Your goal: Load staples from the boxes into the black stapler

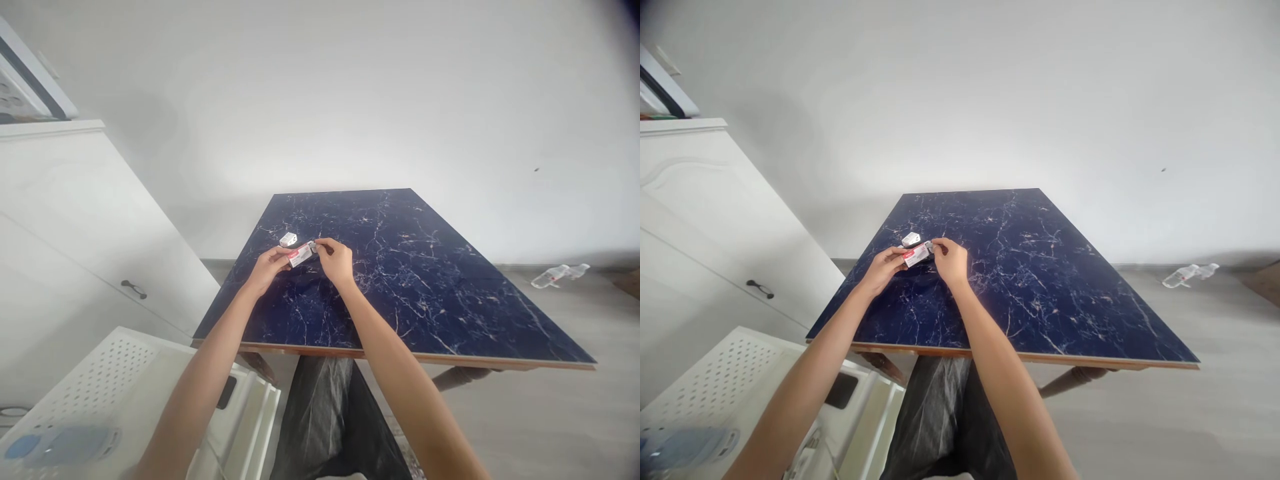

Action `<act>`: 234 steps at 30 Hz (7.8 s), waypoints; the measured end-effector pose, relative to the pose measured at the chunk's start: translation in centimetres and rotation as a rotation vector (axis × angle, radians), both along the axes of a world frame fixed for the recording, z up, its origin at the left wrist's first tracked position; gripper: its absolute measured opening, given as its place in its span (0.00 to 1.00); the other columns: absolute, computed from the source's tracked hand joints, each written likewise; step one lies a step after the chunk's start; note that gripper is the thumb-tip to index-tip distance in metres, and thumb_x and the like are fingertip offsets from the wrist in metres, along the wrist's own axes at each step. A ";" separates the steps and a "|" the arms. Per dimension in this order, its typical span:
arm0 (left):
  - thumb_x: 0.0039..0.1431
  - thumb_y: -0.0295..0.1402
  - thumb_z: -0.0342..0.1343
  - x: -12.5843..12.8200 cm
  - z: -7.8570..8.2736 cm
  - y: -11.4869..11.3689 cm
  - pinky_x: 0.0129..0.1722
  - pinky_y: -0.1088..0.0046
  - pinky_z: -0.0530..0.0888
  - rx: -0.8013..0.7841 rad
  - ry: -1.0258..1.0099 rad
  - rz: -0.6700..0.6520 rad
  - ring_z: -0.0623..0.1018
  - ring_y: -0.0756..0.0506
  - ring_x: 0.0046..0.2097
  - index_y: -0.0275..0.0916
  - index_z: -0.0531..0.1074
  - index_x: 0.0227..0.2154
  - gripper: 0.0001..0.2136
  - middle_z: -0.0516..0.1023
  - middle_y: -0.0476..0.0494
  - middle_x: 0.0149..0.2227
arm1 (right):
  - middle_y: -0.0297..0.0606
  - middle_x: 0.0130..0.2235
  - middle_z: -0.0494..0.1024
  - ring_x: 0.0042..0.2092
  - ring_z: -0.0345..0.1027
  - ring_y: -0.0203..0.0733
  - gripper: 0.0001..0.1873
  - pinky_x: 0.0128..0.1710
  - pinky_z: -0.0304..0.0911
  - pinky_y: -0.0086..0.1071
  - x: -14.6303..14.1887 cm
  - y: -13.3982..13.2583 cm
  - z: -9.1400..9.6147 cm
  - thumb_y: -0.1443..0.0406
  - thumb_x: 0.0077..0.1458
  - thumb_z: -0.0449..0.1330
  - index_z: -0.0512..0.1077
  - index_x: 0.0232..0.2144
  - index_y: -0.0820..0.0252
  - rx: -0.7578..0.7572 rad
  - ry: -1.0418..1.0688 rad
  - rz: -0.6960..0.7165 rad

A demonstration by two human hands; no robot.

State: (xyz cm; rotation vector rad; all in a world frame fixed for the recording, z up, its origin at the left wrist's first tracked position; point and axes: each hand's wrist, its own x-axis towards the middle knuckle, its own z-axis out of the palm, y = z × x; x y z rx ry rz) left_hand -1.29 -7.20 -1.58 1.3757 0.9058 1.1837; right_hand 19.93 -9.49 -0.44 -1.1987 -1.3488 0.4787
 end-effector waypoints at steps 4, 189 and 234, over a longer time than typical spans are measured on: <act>0.50 0.41 0.70 0.1 0.0 -0.1 0.40 0.68 0.77 0.004 0.014 -0.005 0.80 0.44 0.41 0.38 0.80 0.39 0.16 0.82 0.42 0.41 | 0.36 0.40 0.84 0.37 0.76 0.43 0.12 0.45 0.69 0.38 -0.1 -0.1 0.0 0.64 0.57 0.57 0.81 0.38 0.53 -0.006 -0.009 0.021; 0.61 0.27 0.48 -3.2 -1.4 -1.6 0.62 0.57 0.68 0.536 0.875 0.337 0.71 0.39 0.61 0.43 0.68 0.61 0.25 0.72 0.42 0.61 | 0.45 0.56 0.75 0.55 0.69 0.48 0.33 0.58 0.62 0.41 -0.8 3.1 -3.4 0.70 0.56 0.53 0.58 0.64 0.63 -0.210 -0.436 0.148; 0.67 0.42 0.46 -6.5 -0.8 7.7 0.62 0.51 0.66 0.481 1.227 0.152 0.70 0.33 0.60 0.39 0.75 0.56 0.22 0.70 0.35 0.61 | 0.51 0.60 0.70 0.58 0.63 0.52 0.34 0.61 0.56 0.44 -0.2 2.2 -2.7 0.67 0.58 0.54 0.57 0.66 0.67 -0.169 -0.644 0.258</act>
